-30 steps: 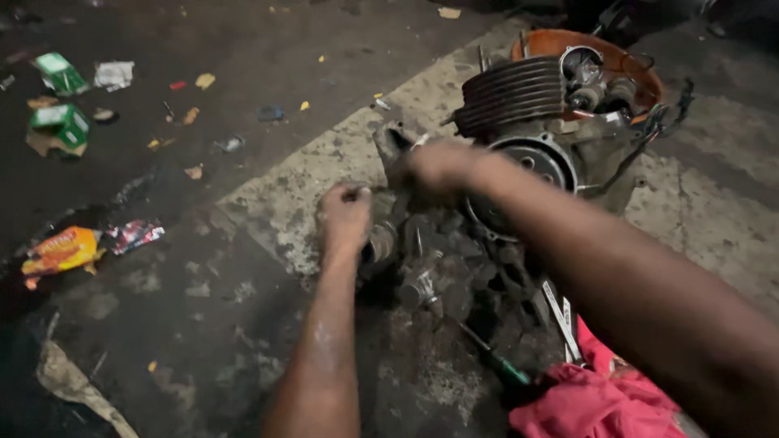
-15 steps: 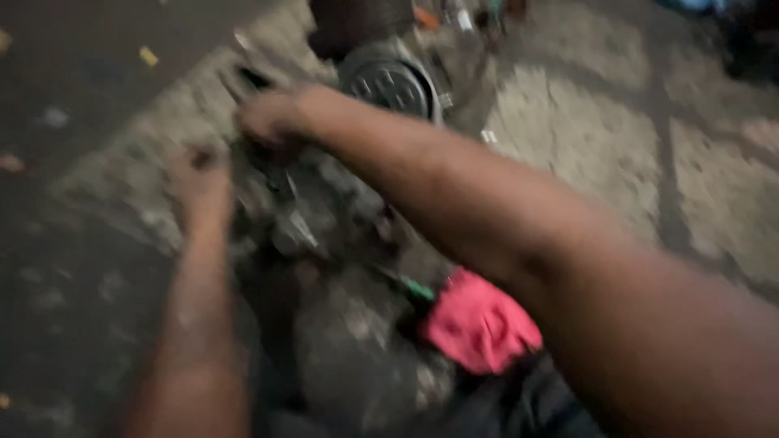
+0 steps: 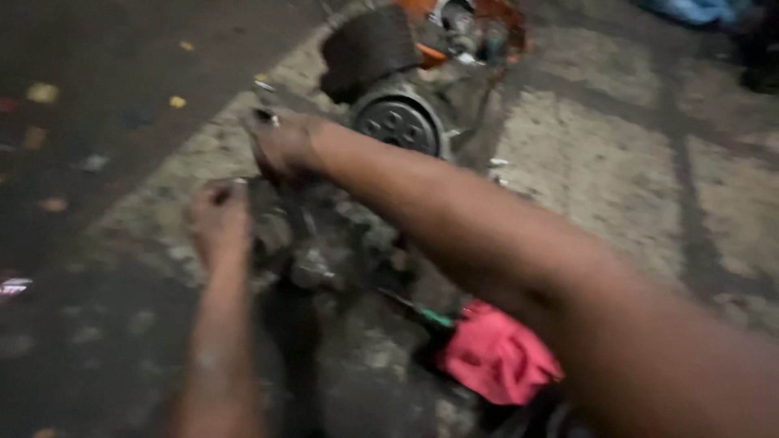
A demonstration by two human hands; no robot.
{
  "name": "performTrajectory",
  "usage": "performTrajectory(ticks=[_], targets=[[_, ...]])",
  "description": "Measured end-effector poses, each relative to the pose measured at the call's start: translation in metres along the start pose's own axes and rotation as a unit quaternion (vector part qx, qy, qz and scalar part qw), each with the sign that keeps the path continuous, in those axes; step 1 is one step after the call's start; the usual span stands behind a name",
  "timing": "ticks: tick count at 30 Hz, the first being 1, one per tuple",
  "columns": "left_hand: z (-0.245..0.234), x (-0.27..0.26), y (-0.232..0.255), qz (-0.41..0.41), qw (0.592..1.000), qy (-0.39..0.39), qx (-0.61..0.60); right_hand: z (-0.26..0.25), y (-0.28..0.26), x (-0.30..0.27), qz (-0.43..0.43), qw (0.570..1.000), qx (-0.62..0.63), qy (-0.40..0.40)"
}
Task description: The person is working on a disassembled engine block placed on the floor. They use their hands to manipulate and adjust internal components, occasionally using a red cloth to wipe parts. The task involves repeated handling of the engine's internal mechanisms.
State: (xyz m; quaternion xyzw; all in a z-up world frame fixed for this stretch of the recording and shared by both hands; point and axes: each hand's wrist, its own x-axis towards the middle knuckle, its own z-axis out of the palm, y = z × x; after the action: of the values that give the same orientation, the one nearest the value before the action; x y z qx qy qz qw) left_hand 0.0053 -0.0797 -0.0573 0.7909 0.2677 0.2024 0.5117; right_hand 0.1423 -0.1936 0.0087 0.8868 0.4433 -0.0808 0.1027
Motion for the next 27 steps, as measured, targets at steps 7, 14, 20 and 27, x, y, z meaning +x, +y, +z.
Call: performTrajectory(ticks=[7,14,20,27], targets=[[-0.012,-0.006,0.022,-0.062,0.995,-0.019,-0.075,-0.026,0.042,-0.038,0.037,0.999,0.007,-0.004],[0.024,0.017,-0.023,-0.022,0.984,-0.061,-0.168,-0.013,0.101,-0.110,-0.119,0.977,0.080,0.156],[0.026,0.020,-0.029,0.003,0.988,-0.043,-0.149,0.029,0.034,-0.097,-0.041,0.974,-0.079,0.208],[0.017,0.014,-0.011,-0.024,0.986,-0.058,-0.155,0.028,0.035,-0.096,-0.058,0.977,-0.029,0.204]])
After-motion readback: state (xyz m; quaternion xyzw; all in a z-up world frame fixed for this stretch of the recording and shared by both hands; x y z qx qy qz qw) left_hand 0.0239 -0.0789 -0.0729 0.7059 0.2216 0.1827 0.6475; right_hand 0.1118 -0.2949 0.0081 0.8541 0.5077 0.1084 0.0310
